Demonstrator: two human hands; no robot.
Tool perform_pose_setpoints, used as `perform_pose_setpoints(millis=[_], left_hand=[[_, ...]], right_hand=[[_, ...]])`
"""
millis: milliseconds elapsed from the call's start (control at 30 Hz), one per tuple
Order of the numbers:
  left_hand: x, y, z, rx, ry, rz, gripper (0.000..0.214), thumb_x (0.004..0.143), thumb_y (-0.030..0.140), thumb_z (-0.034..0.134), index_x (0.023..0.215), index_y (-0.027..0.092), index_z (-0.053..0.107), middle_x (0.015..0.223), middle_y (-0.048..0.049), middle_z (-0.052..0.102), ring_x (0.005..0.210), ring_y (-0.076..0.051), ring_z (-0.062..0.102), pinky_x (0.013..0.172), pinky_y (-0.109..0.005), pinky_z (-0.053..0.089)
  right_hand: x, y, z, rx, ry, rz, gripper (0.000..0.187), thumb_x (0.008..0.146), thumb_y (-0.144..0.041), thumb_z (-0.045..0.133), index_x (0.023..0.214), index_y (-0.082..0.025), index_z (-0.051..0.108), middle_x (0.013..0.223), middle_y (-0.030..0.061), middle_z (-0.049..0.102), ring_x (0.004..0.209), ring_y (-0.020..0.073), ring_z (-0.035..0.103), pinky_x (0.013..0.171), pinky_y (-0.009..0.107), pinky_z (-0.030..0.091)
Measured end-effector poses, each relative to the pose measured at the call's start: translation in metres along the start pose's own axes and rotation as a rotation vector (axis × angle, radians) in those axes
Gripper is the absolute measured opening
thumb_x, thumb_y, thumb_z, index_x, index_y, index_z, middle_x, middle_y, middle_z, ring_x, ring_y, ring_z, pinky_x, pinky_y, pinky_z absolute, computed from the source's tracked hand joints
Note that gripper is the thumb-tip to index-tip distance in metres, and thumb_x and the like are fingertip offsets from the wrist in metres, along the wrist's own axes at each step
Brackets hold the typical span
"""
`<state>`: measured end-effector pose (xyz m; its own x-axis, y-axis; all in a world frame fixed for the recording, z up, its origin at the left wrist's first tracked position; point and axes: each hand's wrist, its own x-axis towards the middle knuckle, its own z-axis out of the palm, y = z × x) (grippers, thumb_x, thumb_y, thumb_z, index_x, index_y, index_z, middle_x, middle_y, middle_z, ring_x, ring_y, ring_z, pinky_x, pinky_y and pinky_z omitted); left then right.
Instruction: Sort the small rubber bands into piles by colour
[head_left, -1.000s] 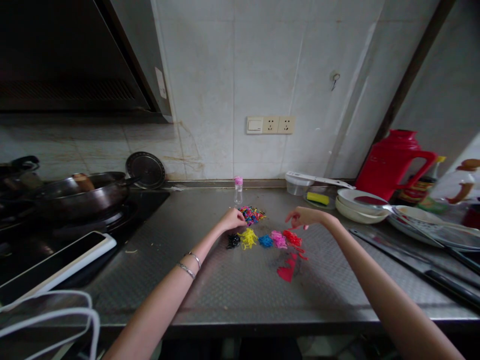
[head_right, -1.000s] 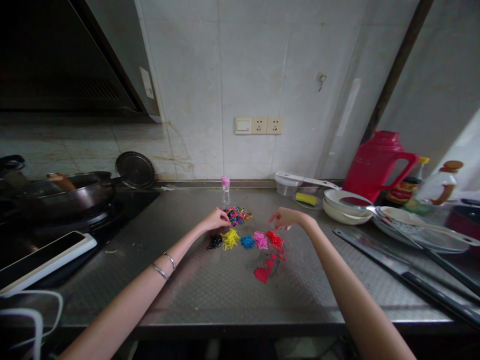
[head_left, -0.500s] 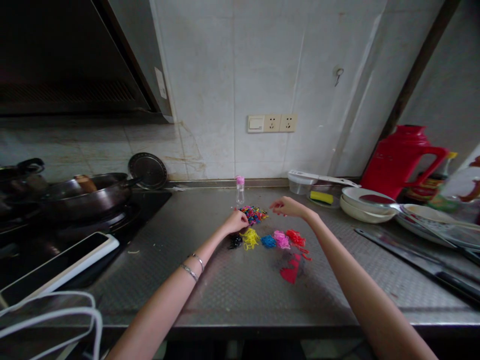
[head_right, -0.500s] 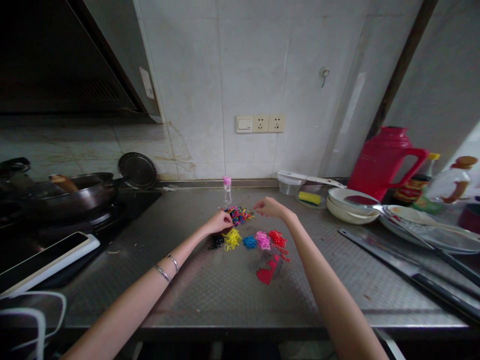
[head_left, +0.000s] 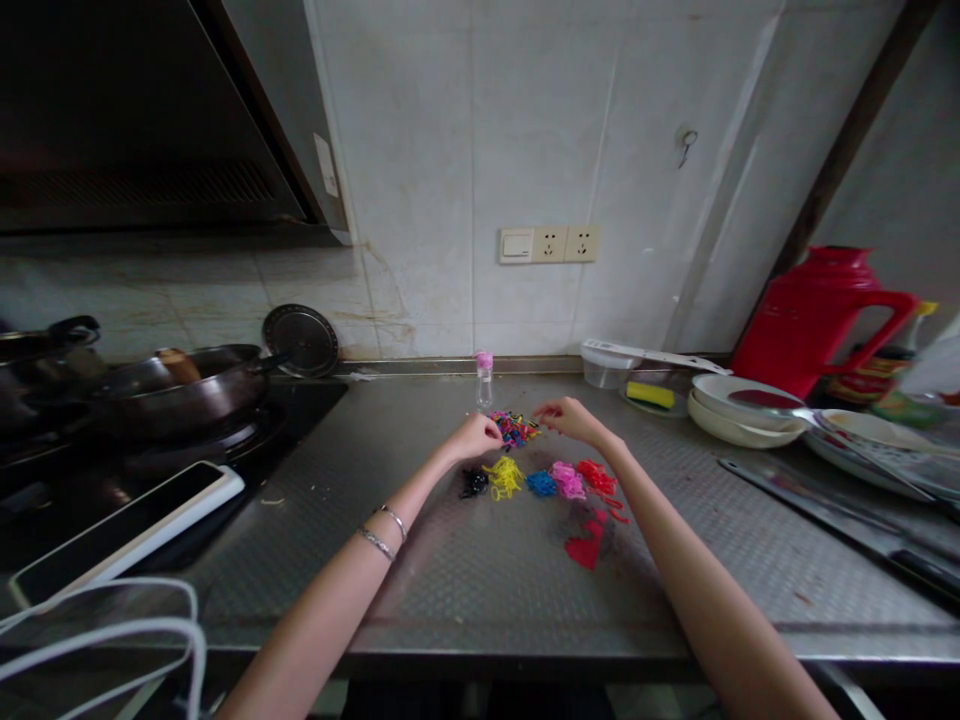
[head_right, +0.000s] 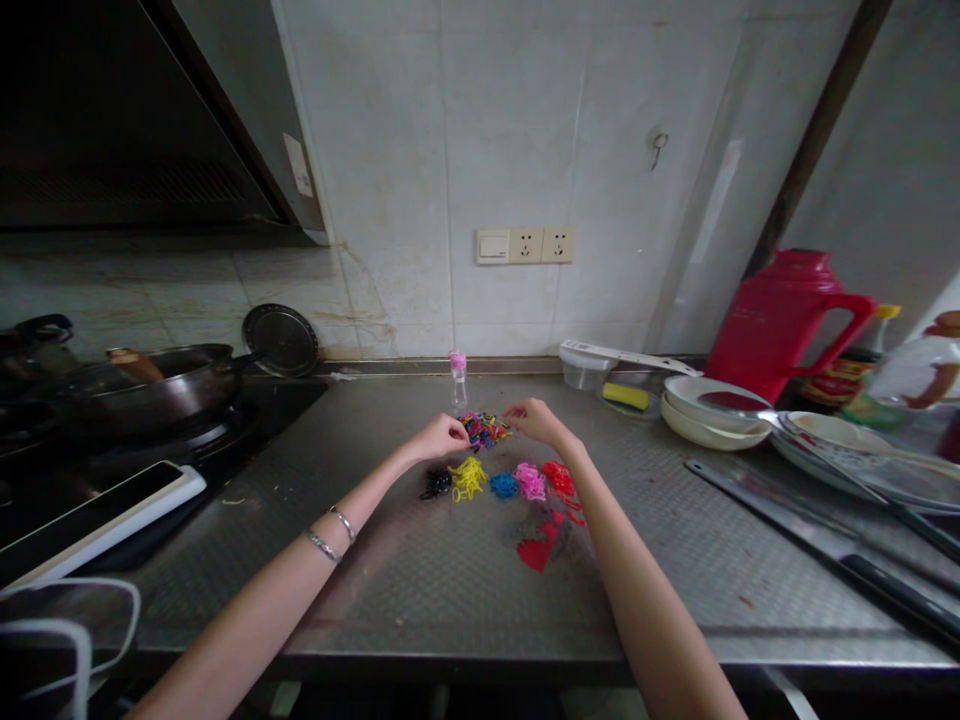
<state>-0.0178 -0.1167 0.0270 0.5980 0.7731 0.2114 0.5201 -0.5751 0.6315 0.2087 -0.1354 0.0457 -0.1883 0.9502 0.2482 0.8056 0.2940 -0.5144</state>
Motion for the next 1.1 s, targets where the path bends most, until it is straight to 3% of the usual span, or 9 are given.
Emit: perform_pose_setpoints(millis=[200, 300, 567, 667, 800, 967, 1100], left_hand=[[-0.005, 0.045, 0.025, 0.097, -0.058, 0.165, 0.018, 0.066, 0.021, 0.054, 0.072, 0.012, 0.069, 0.068, -0.0053, 0.066, 0.062, -0.013, 0.056, 0.058, -0.020, 0.039], [-0.008, 0.061, 0.039, 0.160, -0.042, 0.168, 0.019, 0.067, 0.021, 0.053, 0.074, 0.014, 0.069, 0.070, -0.0057, 0.067, 0.062, -0.013, 0.056, 0.059, -0.021, 0.039], [-0.009, 0.065, 0.061, 0.191, -0.009, 0.134, 0.020, 0.072, 0.026, 0.054, 0.082, 0.015, 0.067, 0.077, -0.0061, 0.067, 0.065, -0.014, 0.057, 0.060, -0.023, 0.040], [-0.006, 0.062, 0.054, 0.176, 0.005, 0.131, 0.022, 0.071, 0.029, 0.056, 0.083, 0.015, 0.067, 0.076, -0.0061, 0.066, 0.065, -0.014, 0.057, 0.060, -0.023, 0.040], [0.001, 0.049, 0.032, 0.093, 0.118, 0.099, 0.023, 0.073, 0.030, 0.053, 0.082, 0.013, 0.067, 0.074, -0.0061, 0.066, 0.065, -0.014, 0.057, 0.061, -0.023, 0.041], [0.009, 0.016, 0.001, -0.059, 0.291, -0.004, 0.024, 0.073, 0.028, 0.052, 0.080, 0.011, 0.068, 0.077, -0.0076, 0.067, 0.068, -0.014, 0.059, 0.063, -0.023, 0.043], [0.011, -0.010, -0.011, -0.099, 0.374, -0.097, 0.020, 0.071, 0.024, 0.053, 0.076, 0.011, 0.067, 0.074, -0.0073, 0.067, 0.068, -0.014, 0.060, 0.065, -0.024, 0.044]], right_hand=[[-0.004, -0.001, 0.000, 0.000, 0.035, 0.013, 0.031, 0.070, -0.018, 0.048, 0.093, -0.013, 0.068, 0.062, 0.0031, 0.066, 0.059, 0.0133, 0.057, 0.057, 0.021, 0.043], [-0.005, 0.000, 0.002, 0.007, 0.042, -0.006, 0.031, 0.071, -0.018, 0.047, 0.092, -0.012, 0.069, 0.062, 0.0038, 0.066, 0.060, 0.0137, 0.058, 0.057, 0.021, 0.043], [-0.003, 0.001, 0.005, -0.005, 0.043, -0.016, 0.029, 0.070, -0.019, 0.048, 0.090, -0.014, 0.070, 0.068, 0.0040, 0.068, 0.067, 0.0152, 0.060, 0.063, 0.022, 0.043], [-0.003, 0.000, 0.006, -0.019, 0.037, -0.033, 0.029, 0.071, -0.020, 0.049, 0.090, -0.014, 0.070, 0.073, 0.0047, 0.069, 0.068, 0.0155, 0.060, 0.063, 0.022, 0.043], [-0.002, -0.001, 0.009, -0.053, 0.027, -0.054, 0.027, 0.070, -0.021, 0.052, 0.088, -0.015, 0.070, 0.078, 0.0054, 0.069, 0.069, 0.0159, 0.060, 0.063, 0.022, 0.043], [-0.002, -0.010, 0.020, -0.063, -0.035, -0.083, 0.026, 0.068, -0.020, 0.053, 0.087, -0.016, 0.070, 0.075, 0.0020, 0.069, 0.068, 0.0145, 0.059, 0.061, 0.019, 0.041], [-0.003, -0.020, 0.034, -0.096, -0.070, -0.103, 0.031, 0.065, -0.016, 0.052, 0.091, -0.018, 0.069, 0.073, -0.0001, 0.067, 0.066, 0.0127, 0.057, 0.060, 0.018, 0.039]])
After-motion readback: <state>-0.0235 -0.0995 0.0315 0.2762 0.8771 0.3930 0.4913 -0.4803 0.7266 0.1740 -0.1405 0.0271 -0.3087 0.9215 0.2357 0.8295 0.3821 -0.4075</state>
